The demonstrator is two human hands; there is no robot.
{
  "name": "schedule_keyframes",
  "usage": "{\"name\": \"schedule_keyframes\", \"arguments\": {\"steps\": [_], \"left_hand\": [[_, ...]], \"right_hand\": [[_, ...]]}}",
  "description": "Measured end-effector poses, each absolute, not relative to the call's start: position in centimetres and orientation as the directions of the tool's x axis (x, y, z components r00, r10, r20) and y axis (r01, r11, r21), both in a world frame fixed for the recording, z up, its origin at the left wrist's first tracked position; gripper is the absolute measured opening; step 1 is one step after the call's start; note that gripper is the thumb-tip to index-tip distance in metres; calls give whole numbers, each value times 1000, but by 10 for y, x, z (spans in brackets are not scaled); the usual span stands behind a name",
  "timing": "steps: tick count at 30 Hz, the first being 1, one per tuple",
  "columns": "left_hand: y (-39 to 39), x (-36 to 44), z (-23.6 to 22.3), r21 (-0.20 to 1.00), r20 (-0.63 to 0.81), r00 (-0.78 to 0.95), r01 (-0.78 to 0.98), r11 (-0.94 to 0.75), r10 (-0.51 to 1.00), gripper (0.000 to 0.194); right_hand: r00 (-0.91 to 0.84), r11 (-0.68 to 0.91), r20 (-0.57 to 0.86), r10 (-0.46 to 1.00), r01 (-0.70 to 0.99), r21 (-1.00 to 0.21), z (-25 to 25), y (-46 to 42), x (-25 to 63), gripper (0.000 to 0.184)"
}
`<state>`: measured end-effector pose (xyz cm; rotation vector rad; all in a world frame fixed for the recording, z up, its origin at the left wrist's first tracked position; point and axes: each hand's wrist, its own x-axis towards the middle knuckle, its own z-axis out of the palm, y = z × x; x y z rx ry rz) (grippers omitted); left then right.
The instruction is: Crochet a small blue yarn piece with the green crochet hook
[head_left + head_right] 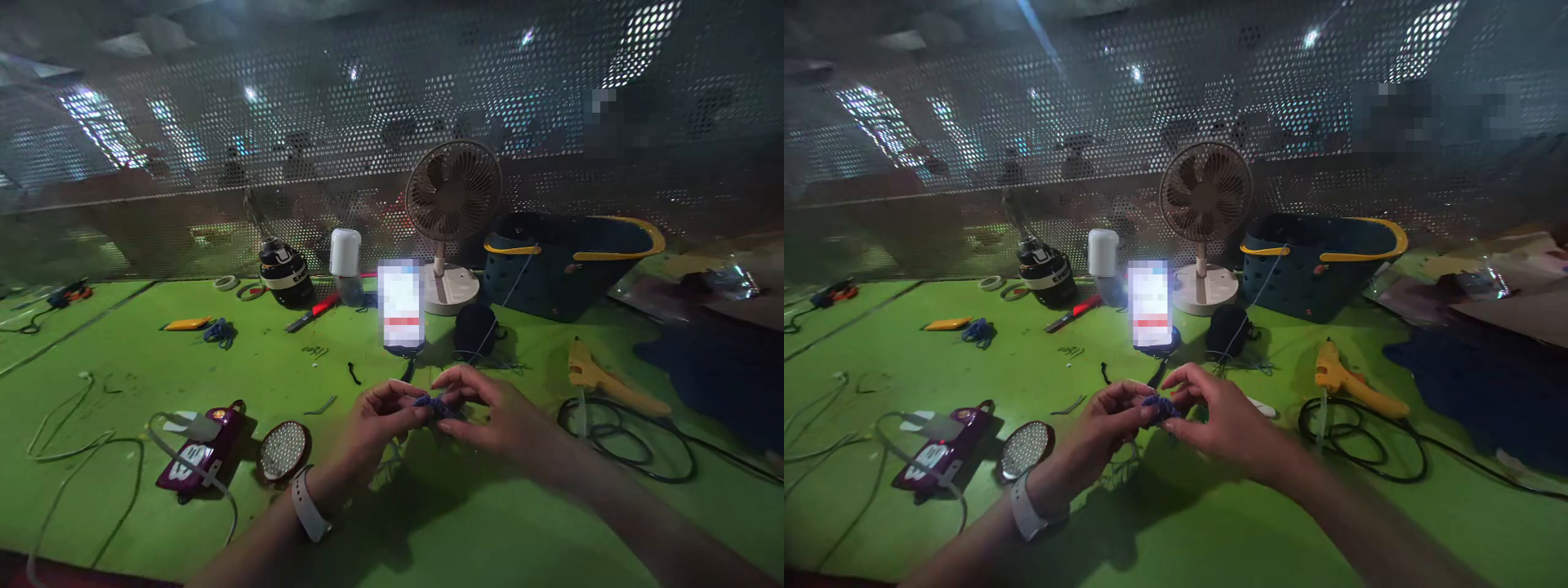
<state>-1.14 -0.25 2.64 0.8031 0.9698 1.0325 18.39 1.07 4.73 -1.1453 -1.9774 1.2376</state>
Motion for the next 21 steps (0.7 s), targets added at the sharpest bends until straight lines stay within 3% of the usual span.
{"name": "schedule_keyframes", "arguments": {"steps": [4, 8, 11, 15, 19, 21], "left_hand": [[-5, -11, 25, 883, -261, 207, -343, 320, 943, 21], [-6, -11, 20, 870, -276, 268, -339, 359, 923, 20], [-6, -9, 17, 848, -276, 291, -375, 375, 916, 22], [-6, -9, 17, 780, -302, 264, -484, 397, 916, 24], [-5, -10, 17, 748, -335, 238, -521, 411, 912, 23], [-4, -11, 15, 739, -343, 220, -538, 407, 913, 22]], "right_hand": [[-426, 383, 178, 887, 464, -799, 53, 10, 184, 18], [-236, 246, 158, 959, 414, -877, 47, 16, 185, 36], [-113, 173, 137, 984, 424, -889, 38, 23, 186, 29], [-162, 169, 113, 980, 395, -903, 31, 26, 186, 27], [-253, 92, 47, 966, 167, -982, 31, 22, 182, 27], [-318, 47, 2, 948, 133, -990, 30, 20, 180, 29]]}}
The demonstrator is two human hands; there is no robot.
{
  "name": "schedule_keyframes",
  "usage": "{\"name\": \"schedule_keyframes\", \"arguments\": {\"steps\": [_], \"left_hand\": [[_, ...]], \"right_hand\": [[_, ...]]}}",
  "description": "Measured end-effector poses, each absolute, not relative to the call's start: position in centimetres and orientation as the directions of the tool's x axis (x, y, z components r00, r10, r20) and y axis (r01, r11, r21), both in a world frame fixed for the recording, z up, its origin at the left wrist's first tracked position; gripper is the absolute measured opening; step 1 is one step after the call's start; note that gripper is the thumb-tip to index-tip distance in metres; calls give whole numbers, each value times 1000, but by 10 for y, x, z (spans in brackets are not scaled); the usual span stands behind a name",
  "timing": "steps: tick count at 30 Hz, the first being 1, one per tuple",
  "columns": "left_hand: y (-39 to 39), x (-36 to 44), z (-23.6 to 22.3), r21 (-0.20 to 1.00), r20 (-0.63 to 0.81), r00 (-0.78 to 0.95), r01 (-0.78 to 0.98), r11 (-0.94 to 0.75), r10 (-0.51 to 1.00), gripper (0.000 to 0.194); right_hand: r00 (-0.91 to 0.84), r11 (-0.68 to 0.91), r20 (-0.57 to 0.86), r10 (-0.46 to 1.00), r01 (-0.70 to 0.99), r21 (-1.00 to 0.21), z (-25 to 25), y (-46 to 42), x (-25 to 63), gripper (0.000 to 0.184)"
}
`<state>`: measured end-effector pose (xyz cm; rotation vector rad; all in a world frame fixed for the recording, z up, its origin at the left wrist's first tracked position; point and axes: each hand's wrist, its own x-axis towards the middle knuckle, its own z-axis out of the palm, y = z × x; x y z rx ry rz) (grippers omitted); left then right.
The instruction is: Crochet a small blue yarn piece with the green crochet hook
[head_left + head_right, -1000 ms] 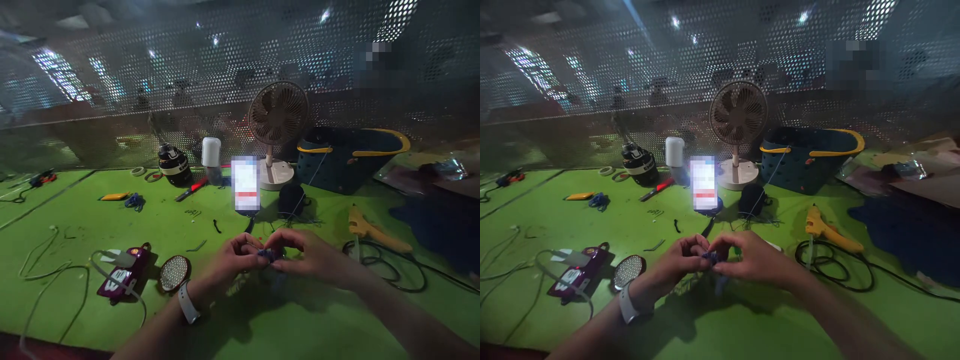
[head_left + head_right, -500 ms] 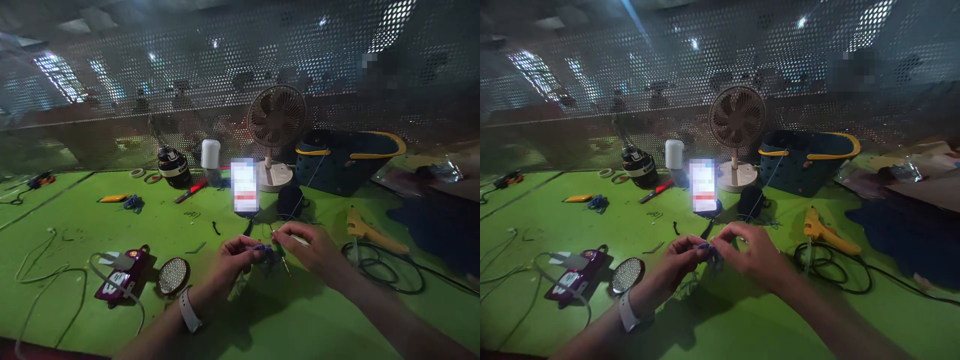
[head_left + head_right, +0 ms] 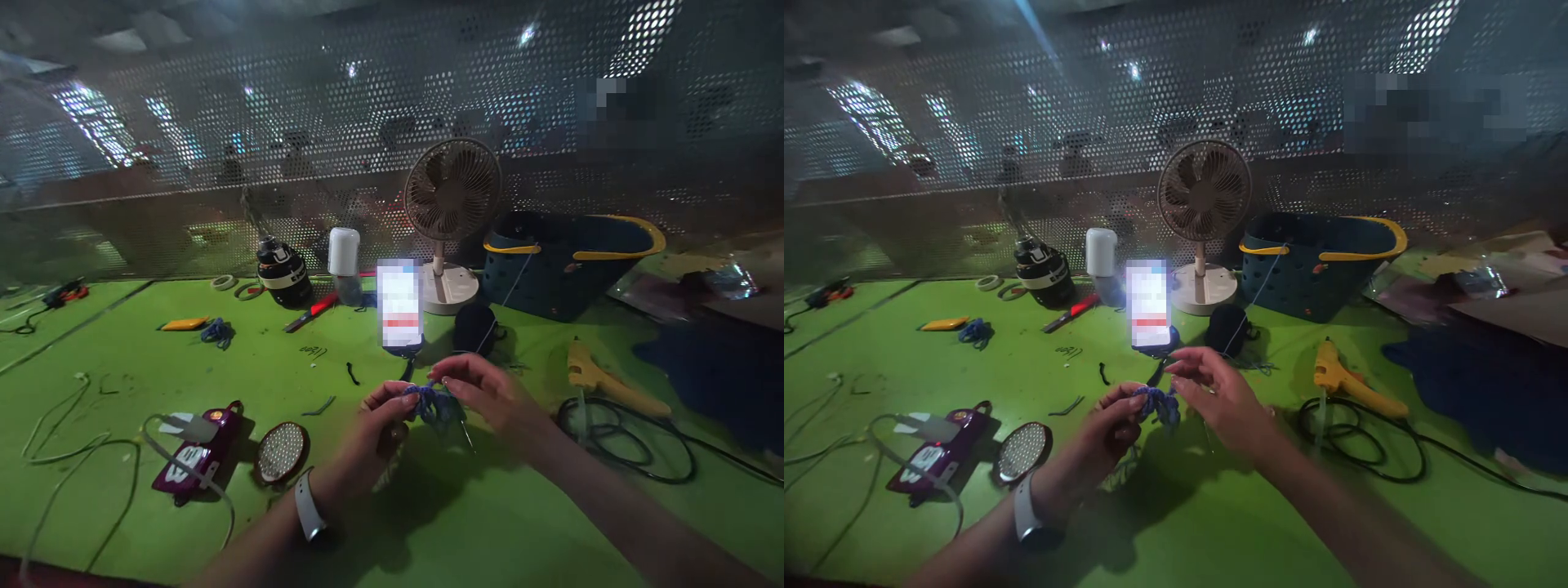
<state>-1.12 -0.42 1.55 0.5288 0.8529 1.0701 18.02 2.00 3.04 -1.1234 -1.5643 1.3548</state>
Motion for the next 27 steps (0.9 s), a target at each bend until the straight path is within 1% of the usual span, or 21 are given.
{"name": "schedule_keyframes", "arguments": {"steps": [2, 3, 5, 7, 8, 10, 12, 15, 16, 19, 20, 22, 24, 26, 27], "left_hand": [[-3, -11, 13, 731, -344, 203, -554, 397, 917, 22], [-2, -11, 12, 728, -344, 197, -561, 393, 918, 22], [-2, -11, 10, 724, -335, 189, -575, 380, 923, 22], [-1, -11, 9, 722, -325, 186, -584, 370, 927, 22], [-2, -12, 9, 723, -322, 184, -586, 367, 929, 22], [-2, -12, 11, 725, -319, 182, -585, 363, 930, 22], [-3, -12, 14, 728, -326, 176, -580, 366, 929, 22], [-4, -11, 17, 730, -331, 171, -576, 366, 928, 23], [-4, -11, 16, 733, -326, 167, -576, 361, 930, 23], [-4, -10, 14, 747, -318, 155, -567, 348, 935, 24], [-4, -10, 13, 751, -316, 153, -563, 345, 936, 24], [-5, -9, 14, 749, -313, 151, -567, 341, 938, 23], [-5, -9, 15, 738, -316, 148, -582, 341, 937, 23], [-6, -8, 18, 733, -323, 140, -588, 342, 936, 24], [-7, -8, 19, 735, -321, 136, -589, 337, 937, 25]], "right_hand": [[-320, 54, -11, 947, 194, -980, 27, 19, 178, 27], [-298, 77, 5, 955, 233, -969, 25, 19, 178, 29], [-243, 135, 67, 968, 277, -951, 22, 19, 177, 28], [-219, 174, 117, 969, 261, -950, 21, 20, 176, 22], [-222, 175, 123, 967, 230, -957, 22, 19, 176, 29], [-260, 133, 90, 961, 157, -979, 25, 18, 175, 47], [-309, 76, 34, 951, 127, -989, 27, 15, 174, 50], [-303, 91, 24, 953, 210, -973, 28, 10, 172, 52], [-284, 116, 40, 958, 256, -960, 28, 8, 172, 49], [-262, 242, 148, 954, 375, -895, 30, 4, 171, 24], [-271, 296, 196, 942, 403, -866, 30, 3, 171, 19], [-307, 409, 295, 905, 436, -802, 31, 2, 170, 16], [-334, 480, 356, 873, 449, -754, 31, 2, 169, 19], [-334, 480, 356, 873, 451, -752, 29, 2, 168, 19], [-327, 448, 326, 887, 442, -777, 28, 2, 168, 18]]}}
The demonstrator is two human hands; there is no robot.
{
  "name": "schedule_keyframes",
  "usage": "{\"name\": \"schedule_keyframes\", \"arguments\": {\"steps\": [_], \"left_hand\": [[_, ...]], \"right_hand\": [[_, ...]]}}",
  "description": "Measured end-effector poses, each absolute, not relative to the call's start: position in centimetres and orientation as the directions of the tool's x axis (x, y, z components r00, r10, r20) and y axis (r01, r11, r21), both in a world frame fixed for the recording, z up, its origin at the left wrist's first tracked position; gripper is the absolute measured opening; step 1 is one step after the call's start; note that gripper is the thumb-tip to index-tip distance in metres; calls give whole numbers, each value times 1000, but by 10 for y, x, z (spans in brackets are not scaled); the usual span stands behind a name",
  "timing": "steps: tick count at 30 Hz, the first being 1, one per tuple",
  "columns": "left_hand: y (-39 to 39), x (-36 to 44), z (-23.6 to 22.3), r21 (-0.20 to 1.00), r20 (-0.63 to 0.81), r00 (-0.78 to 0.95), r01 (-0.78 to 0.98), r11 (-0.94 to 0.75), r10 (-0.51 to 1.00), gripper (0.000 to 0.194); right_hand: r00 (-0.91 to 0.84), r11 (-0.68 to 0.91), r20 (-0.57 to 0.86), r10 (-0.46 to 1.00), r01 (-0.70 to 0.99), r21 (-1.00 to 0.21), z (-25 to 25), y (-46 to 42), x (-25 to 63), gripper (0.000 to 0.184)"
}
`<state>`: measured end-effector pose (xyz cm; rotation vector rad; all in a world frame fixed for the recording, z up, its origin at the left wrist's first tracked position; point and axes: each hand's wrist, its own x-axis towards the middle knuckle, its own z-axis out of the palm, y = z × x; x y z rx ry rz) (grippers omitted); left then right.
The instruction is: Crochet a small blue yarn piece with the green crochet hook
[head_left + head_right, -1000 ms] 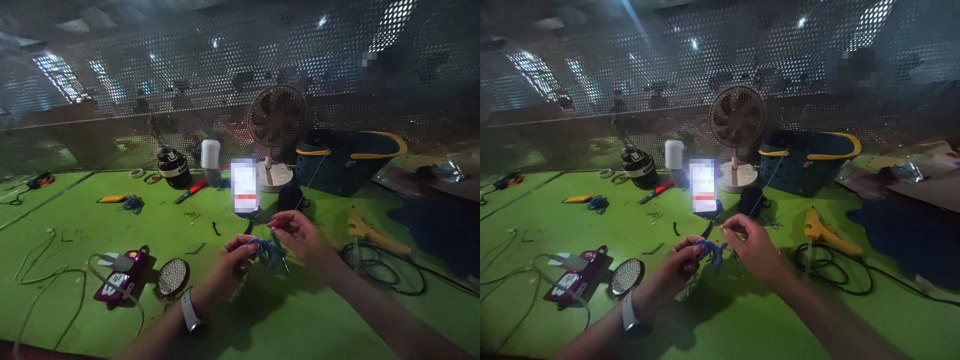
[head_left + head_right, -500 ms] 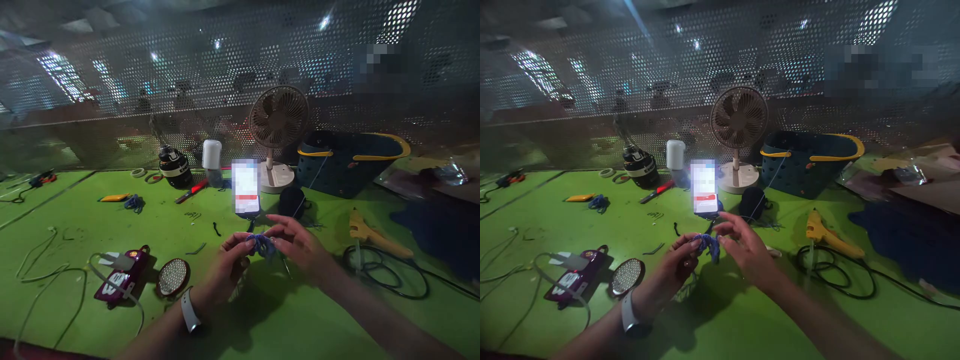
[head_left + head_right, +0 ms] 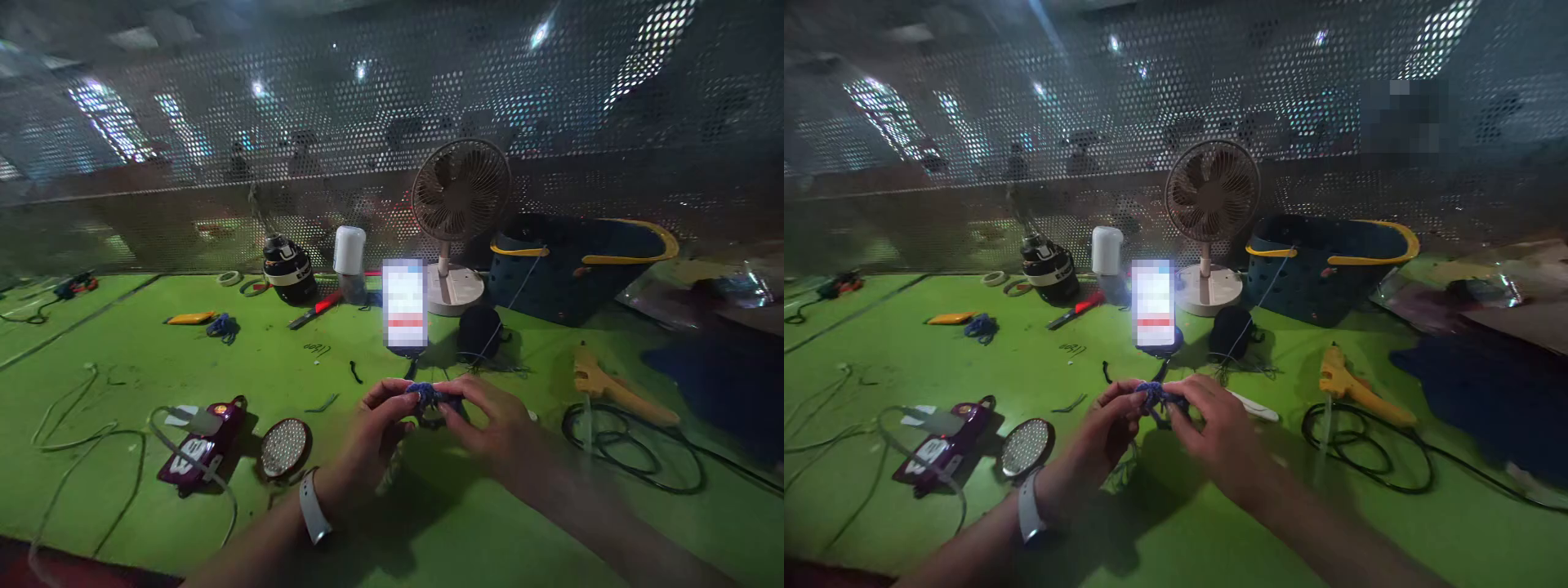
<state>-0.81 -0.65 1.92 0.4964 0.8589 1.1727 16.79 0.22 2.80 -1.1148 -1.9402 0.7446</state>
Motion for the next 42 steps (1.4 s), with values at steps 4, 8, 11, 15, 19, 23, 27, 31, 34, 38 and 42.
{"name": "schedule_keyframes", "arguments": {"steps": [4, 8, 11, 15, 19, 23, 27, 31, 34, 38, 42], "left_hand": [[-9, -6, 22, 740, -305, 116, -596, 312, 945, 26], [-10, -4, 22, 726, -308, 112, -614, 310, 945, 30], [-9, -2, 21, 730, -315, 121, -603, 322, 941, 29], [-9, 0, 18, 718, -289, 111, -631, 292, 951, 29], [-11, 3, 15, 691, -266, 110, -671, 269, 958, 28], [-13, 5, 9, 683, -281, 124, -670, 289, 952, 26], [-12, -2, 9, 771, -260, 157, -560, 303, 953, 25], [-9, -10, 20, 854, -250, 261, -395, 339, 933, 30], [-8, -12, 25, 879, -240, 301, -335, 338, 923, 35], [-8, -12, 26, 893, -243, 337, -289, 346, 909, 42], [-6, -13, 28, 891, -246, 317, -299, 342, 916, 36]], "right_hand": [[-277, 250, 167, 946, 298, -921, 22, 1, 165, 16], [-252, 188, 131, 959, 219, -957, 22, 0, 163, 19], [-261, 212, 149, 954, 233, -949, 26, 0, 164, 17], [-263, 270, 192, 946, 303, -914, 30, -2, 166, 16], [-239, 306, 216, 947, 457, -835, 27, -7, 164, 19], [-290, 465, 366, 884, 481, -743, 26, -6, 164, 16], [-416, 537, 366, 832, 444, -717, 38, 4, 175, 13], [-555, 490, 198, 808, 444, -750, 51, 12, 189, 11], [-592, 452, 116, 798, 460, -764, 54, 13, 193, 14], [-612, 420, 79, 787, 438, -795, 52, 13, 192, 18], [-613, 344, 45, 789, 379, -859, 51, 18, 194, 19]]}}
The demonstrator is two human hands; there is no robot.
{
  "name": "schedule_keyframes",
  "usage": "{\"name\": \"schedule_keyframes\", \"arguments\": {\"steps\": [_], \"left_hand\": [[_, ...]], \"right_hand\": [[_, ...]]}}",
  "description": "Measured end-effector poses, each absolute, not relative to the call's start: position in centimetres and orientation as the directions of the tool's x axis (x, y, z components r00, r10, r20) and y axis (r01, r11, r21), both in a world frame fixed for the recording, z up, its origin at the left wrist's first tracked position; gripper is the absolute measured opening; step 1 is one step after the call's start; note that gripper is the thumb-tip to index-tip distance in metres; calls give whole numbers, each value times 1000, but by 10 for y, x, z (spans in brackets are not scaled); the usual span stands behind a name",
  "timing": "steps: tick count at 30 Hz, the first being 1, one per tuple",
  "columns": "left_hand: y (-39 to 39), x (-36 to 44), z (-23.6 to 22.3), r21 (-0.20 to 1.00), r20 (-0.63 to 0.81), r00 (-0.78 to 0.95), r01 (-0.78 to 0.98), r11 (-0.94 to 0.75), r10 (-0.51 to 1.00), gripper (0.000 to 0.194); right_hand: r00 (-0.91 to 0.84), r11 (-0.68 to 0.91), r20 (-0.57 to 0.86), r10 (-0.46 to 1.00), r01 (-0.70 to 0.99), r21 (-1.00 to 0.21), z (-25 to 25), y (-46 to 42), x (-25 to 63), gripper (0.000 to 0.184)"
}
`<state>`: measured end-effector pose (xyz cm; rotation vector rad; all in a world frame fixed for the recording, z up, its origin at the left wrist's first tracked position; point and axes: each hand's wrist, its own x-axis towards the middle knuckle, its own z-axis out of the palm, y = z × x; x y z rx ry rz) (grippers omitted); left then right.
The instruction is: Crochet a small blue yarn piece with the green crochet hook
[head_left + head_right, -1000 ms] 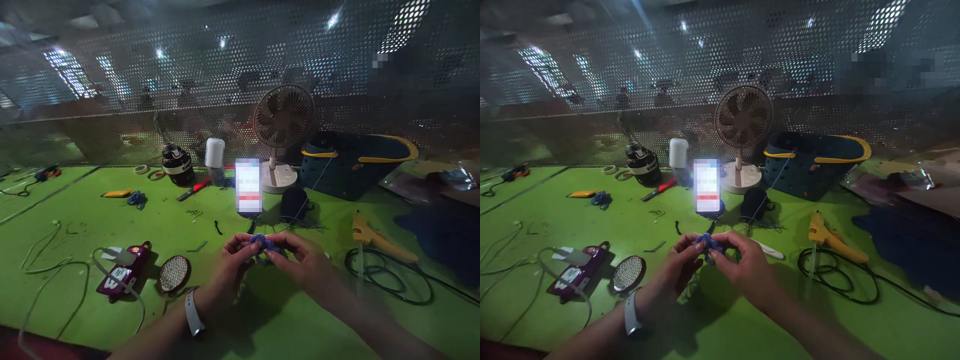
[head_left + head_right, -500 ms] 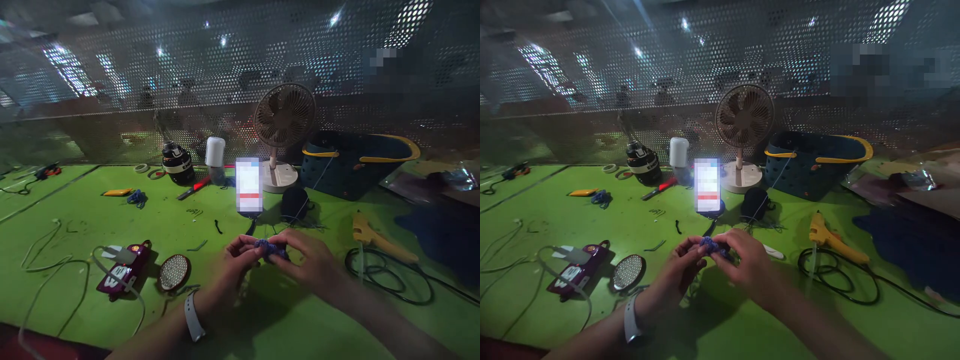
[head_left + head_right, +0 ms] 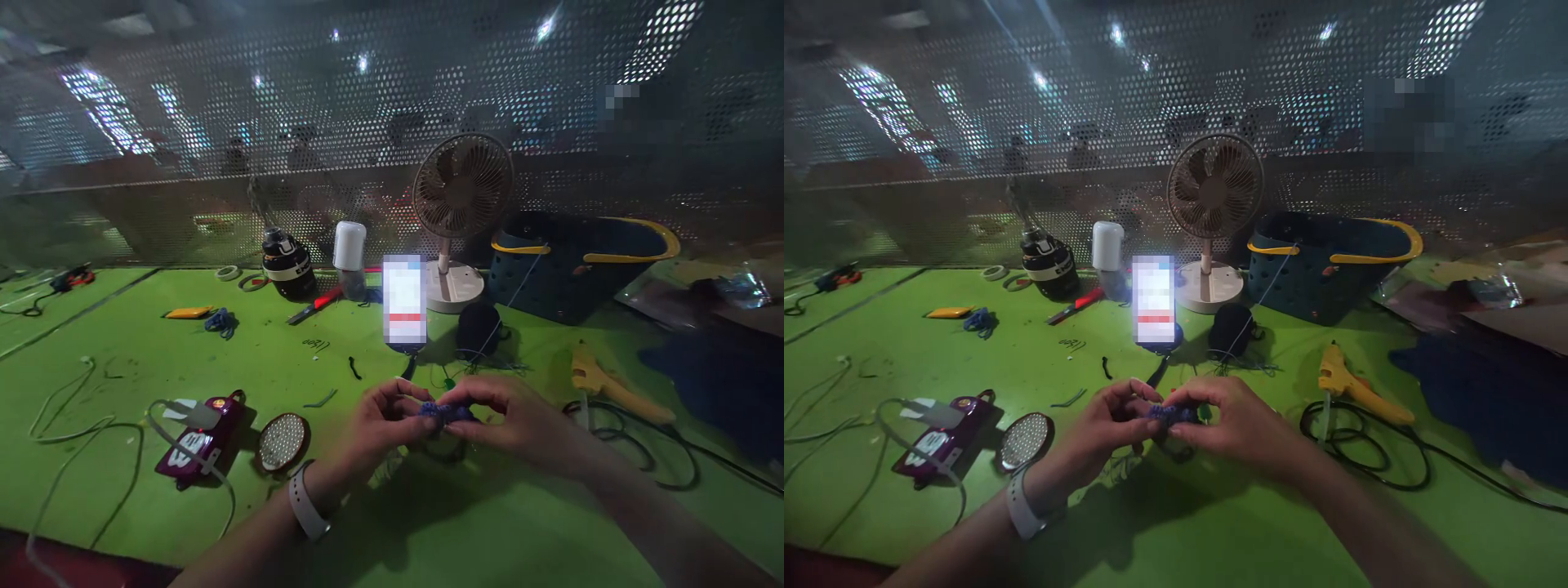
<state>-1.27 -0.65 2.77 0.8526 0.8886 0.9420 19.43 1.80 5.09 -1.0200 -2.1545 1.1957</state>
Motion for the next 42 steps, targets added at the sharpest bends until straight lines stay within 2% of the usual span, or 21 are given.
{"name": "schedule_keyframes", "arguments": {"steps": [7, 12, 13, 14, 17, 19, 23, 27, 32, 35, 38, 42], "left_hand": [[-6, -10, 29, 896, -232, 271, -314, 314, 934, 31], [-8, -9, 24, 892, -254, 213, -327, 314, 943, 25], [-8, -9, 24, 888, -260, 200, -334, 315, 945, 24], [-9, -10, 24, 886, -262, 186, -342, 313, 947, 24], [-9, -9, 25, 885, -249, 155, -364, 290, 956, 20], [-9, -8, 27, 877, -253, 137, -385, 287, 958, 21], [-9, -5, 26, 838, -296, 102, -449, 310, 950, 28], [-9, -4, 25, 812, -304, 108, -490, 317, 947, 32], [-10, -3, 25, 822, -274, 90, -496, 281, 958, 27], [-11, -2, 24, 828, -256, 62, -500, 252, 965, 28], [-10, -1, 22, 816, -270, 16, -527, 238, 963, 32], [-10, 2, 19, 804, -262, -33, -559, 200, 964, 30]], "right_hand": [[-474, 188, 17, 880, 315, -930, 48, 19, 194, 20], [-414, 143, 17, 910, 275, -951, 49, 16, 190, 61], [-422, 140, 12, 907, 273, -952, 49, 16, 190, 63], [-435, 138, 3, 900, 279, -950, 50, 15, 190, 58], [-463, 163, -13, 886, 338, -927, 50, 13, 189, 21], [-444, 195, 8, 896, 377, -906, 49, 10, 186, 12], [-404, 233, 63, 912, 388, -892, 45, 8, 180, 13], [-384, 193, 56, 922, 328, -925, 41, 8, 176, 11], [-346, 146, 55, 937, 244, -959, 38, 3, 172, 9], [-336, 232, 103, 936, 371, -899, 35, -2, 169, 10], [-324, 394, 256, 911, 498, -773, 31, -7, 164, 18], [-321, 519, 408, 855, 538, -664, 24, -11, 158, 18]]}}
